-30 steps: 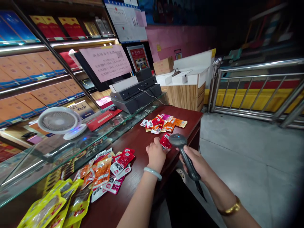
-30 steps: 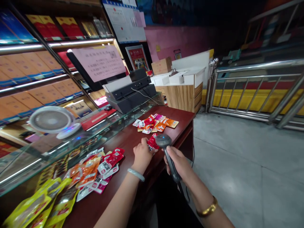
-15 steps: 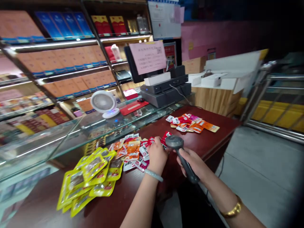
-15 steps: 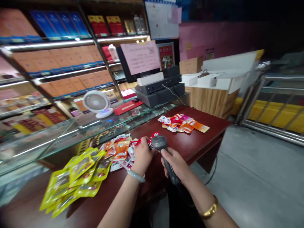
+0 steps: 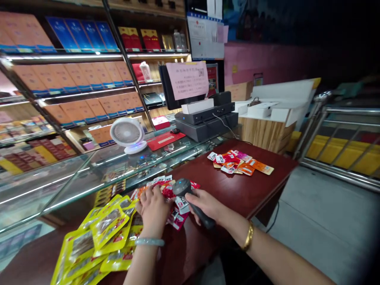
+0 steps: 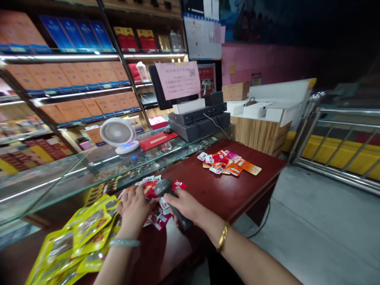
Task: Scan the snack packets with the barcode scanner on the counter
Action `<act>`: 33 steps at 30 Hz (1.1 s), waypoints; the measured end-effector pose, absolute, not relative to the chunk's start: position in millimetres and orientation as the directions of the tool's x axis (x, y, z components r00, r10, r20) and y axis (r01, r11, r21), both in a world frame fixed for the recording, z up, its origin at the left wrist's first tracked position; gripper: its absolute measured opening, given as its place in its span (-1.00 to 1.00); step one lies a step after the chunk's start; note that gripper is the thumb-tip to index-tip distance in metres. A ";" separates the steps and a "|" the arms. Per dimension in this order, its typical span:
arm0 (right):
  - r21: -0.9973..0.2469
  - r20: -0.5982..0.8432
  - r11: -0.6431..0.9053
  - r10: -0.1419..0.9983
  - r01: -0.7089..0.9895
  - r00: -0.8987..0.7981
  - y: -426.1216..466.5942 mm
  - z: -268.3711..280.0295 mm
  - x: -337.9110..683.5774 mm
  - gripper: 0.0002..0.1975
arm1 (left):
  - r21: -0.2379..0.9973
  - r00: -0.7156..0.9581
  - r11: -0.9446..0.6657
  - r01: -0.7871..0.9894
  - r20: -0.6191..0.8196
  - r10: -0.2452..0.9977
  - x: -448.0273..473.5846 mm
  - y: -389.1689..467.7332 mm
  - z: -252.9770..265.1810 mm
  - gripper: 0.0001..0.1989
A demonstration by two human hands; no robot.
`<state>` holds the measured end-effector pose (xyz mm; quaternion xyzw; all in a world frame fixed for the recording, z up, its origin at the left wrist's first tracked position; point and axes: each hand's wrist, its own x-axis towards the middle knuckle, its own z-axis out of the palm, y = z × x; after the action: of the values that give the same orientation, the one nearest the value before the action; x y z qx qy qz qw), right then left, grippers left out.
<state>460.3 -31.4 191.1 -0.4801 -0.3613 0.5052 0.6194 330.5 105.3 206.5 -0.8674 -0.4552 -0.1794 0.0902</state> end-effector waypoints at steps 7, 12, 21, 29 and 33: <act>-0.957 -0.073 0.055 0.904 -0.285 0.421 -63.5 193.7 515.4 -0.52 | 0.067 0.739 -0.809 0.584 0.370 0.563 439.2 103.4 216.2 -0.56; -0.949 -0.091 0.115 0.790 -0.292 0.606 -96.9 187.2 565.6 -0.53 | 0.271 0.818 -0.830 0.488 0.192 0.543 540.2 107.7 199.0 -0.60; -0.956 -0.124 0.103 0.709 -0.276 0.694 -124.9 168.8 606.7 -0.56 | 0.365 0.813 -0.746 0.557 -0.054 0.580 625.0 100.1 175.4 -0.50; -0.964 -0.112 0.096 0.700 -0.248 0.706 -124.7 170.9 606.6 -0.59 | 0.622 0.799 -0.682 0.384 0.146 0.583 597.4 116.5 160.8 -0.80; -0.966 -0.092 0.107 0.711 -0.237 0.697 -121.4 172.4 592.4 -0.56 | 0.779 0.762 -0.539 0.321 0.126 0.636 557.6 132.2 168.6 -0.79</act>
<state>592.4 -121.4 172.4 -0.5802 -0.2042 0.3312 0.7155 557.6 132.2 168.6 -0.8536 -0.2802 -0.2017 -0.3900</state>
